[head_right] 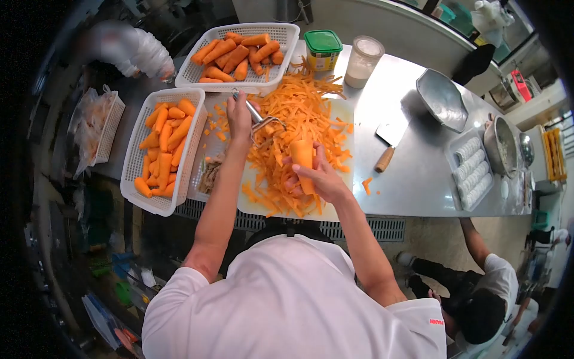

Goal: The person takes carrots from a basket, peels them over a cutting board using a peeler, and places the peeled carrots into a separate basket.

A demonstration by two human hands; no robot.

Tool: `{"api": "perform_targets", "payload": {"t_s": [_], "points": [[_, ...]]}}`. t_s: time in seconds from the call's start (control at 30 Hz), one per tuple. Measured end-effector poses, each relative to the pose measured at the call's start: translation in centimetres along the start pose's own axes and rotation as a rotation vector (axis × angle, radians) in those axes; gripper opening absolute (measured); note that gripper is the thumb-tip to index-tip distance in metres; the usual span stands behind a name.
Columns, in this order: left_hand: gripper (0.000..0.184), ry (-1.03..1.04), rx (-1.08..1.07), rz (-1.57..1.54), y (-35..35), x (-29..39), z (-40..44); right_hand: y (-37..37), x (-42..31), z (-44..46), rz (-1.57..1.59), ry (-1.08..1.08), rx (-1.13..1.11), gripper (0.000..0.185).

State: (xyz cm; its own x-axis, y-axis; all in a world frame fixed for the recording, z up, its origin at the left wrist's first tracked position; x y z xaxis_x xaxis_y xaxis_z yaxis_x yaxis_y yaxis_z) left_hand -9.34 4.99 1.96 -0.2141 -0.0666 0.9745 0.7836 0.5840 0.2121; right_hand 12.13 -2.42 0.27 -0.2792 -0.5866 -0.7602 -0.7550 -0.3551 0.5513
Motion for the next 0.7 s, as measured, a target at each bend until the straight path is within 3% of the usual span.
{"api": "perform_targets", "payload": {"t_s": [0.03,0.1,0.2,0.27,0.33,0.4,0.47,0.53,0.6,0.67,0.7], "points": [[0.020,0.001,-0.044,0.004,1.3,0.3,-1.5,-0.5,0.6,0.6,-0.003,-0.001,0.003,0.061],[0.020,0.007,-0.082,0.005,2.9,-0.6,-2.0,-2.2,2.5,2.3,-0.359,0.024,0.057,0.063],[0.023,0.158,-0.204,0.173,3.4,-3.1,0.6,-1.2,2.8,1.7,-0.440,0.018,0.013,0.066],[0.024,0.118,0.121,0.039,-1.6,-3.1,3.9,-1.3,2.3,0.6,-0.522,0.018,0.057,0.067],[0.024,0.024,0.048,0.027,-0.2,-2.0,0.9,-2.0,2.0,0.8,-0.596,0.019,0.113,0.068],[0.023,0.155,-0.235,0.199,4.9,-0.7,-2.9,-2.4,1.5,1.6,-0.868,-0.091,0.186,0.069],[0.025,0.168,-0.209,0.231,4.0,-3.2,-0.1,-2.3,1.6,1.6,-0.869,-0.128,0.184,0.067],[0.026,0.147,0.149,0.082,-0.8,-2.3,2.8,-2.1,0.6,1.2,-0.870,-0.174,0.191,0.065],[0.025,0.048,0.103,0.048,-0.1,-1.6,0.3,-1.7,-0.4,0.3,-1.008,-0.203,0.230,0.065],[0.020,0.163,-0.154,0.145,4.8,-0.4,-2.8,-2.0,0.6,1.0,-1.077,-0.178,0.246,0.064],[0.021,0.186,-0.166,0.230,4.9,-1.3,-2.1,-2.0,0.5,1.6,-1.161,-0.175,0.258,0.063]]}}
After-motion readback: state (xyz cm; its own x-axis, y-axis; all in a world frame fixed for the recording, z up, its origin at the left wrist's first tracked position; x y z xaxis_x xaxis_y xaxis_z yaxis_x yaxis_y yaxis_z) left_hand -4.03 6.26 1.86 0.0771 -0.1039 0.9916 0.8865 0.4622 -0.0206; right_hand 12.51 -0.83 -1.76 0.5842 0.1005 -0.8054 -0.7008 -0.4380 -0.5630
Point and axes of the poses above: each hand's wrist, its own z-axis towards the middle knuckle, its own y-axis out of the palm, x = y × z, the point moved 10 cm from there along z, towards the middle knuckle, and after that the axes turned 3 degrees about y, right-handed, at the moved point
